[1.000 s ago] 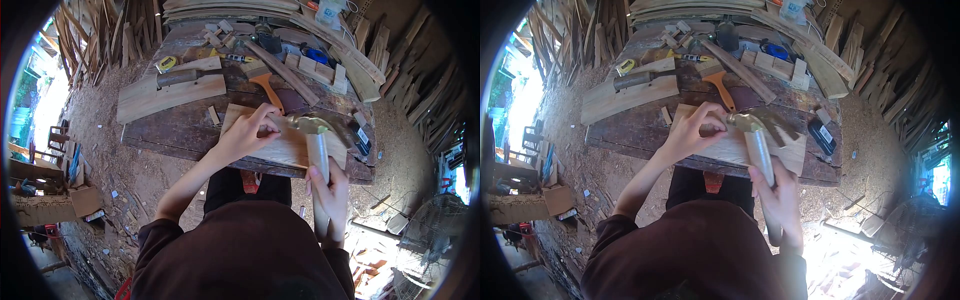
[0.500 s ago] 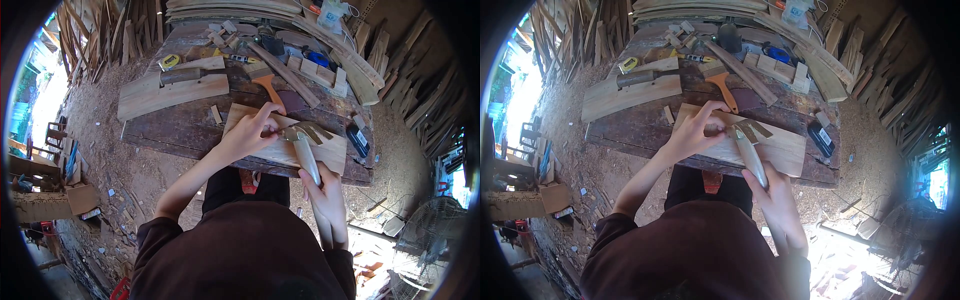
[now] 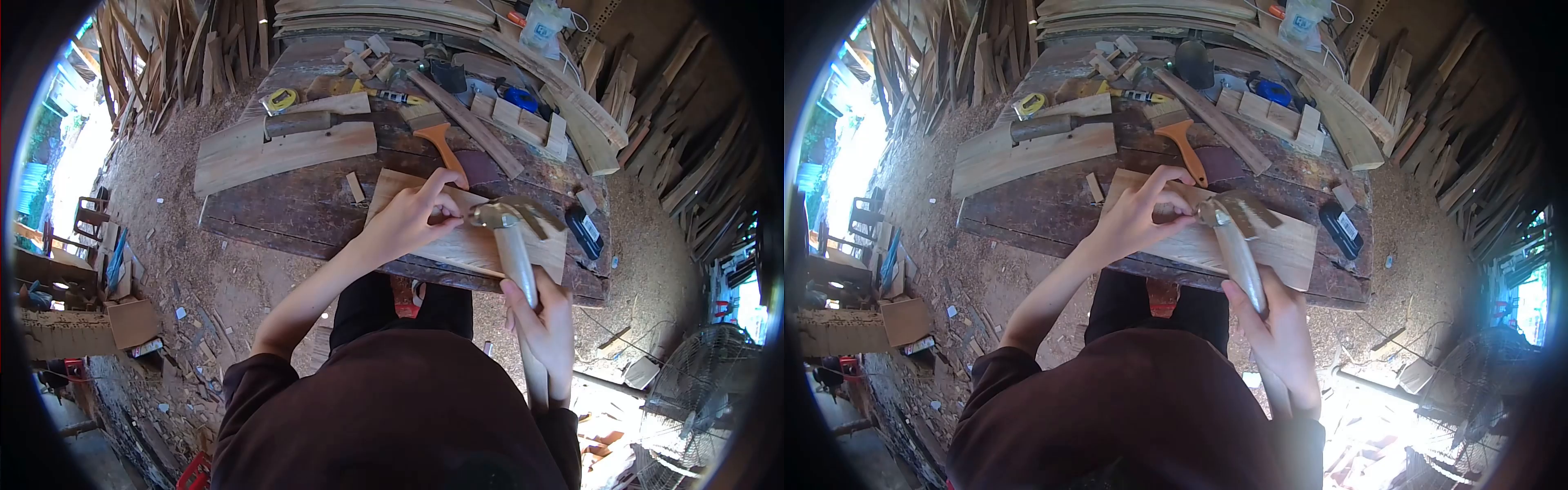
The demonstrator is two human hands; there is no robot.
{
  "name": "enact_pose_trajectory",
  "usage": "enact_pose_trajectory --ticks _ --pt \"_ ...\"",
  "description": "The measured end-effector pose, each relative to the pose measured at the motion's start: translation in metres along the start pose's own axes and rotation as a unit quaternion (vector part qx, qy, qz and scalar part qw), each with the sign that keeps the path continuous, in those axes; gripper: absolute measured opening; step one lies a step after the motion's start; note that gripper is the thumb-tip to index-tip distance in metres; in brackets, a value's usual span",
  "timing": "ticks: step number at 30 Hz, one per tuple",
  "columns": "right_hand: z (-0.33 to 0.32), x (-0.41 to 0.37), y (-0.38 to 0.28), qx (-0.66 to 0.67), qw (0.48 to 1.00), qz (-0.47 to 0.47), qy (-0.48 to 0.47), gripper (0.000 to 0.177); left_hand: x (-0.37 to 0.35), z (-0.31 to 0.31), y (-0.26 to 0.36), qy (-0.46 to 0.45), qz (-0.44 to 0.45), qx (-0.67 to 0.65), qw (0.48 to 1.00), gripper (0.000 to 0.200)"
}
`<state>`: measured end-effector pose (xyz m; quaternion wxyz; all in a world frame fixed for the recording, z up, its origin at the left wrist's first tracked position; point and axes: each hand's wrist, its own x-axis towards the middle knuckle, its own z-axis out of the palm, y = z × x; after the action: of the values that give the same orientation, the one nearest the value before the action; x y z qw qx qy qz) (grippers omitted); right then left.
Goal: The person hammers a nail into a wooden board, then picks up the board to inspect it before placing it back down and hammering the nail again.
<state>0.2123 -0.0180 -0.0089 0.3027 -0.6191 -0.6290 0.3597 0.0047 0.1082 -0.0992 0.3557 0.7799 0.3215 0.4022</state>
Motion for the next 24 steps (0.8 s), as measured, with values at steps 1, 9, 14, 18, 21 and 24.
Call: enact_pose_trajectory --ticks 1,9,14,18,21,24 --pt "-0.002 -0.002 -0.003 0.003 1.000 -0.007 0.014 0.018 0.000 0.001 -0.002 0.006 0.014 0.011 1.000 0.050" --pt "0.008 0.011 0.015 -0.002 0.999 0.027 -0.030 0.019 0.001 -0.001 -0.001 -0.014 -0.004 0.012 1.000 0.053" --pt "-0.003 0.018 0.015 0.108 0.993 0.012 0.034 0.020 0.001 0.002 -0.010 -0.007 0.069 0.011 0.998 0.019" --pt "-0.005 0.045 0.030 0.244 0.969 0.002 0.036 0.023 0.003 0.004 -0.010 0.022 0.140 0.038 0.989 0.009" --pt "0.004 0.069 0.046 0.286 0.957 -0.013 0.037 0.027 0.003 0.004 -0.011 0.002 0.146 0.061 0.987 0.009" --pt "0.013 0.085 0.056 0.352 0.936 0.007 0.025 0.037 0.004 0.003 -0.009 -0.009 0.133 0.044 0.990 0.010"
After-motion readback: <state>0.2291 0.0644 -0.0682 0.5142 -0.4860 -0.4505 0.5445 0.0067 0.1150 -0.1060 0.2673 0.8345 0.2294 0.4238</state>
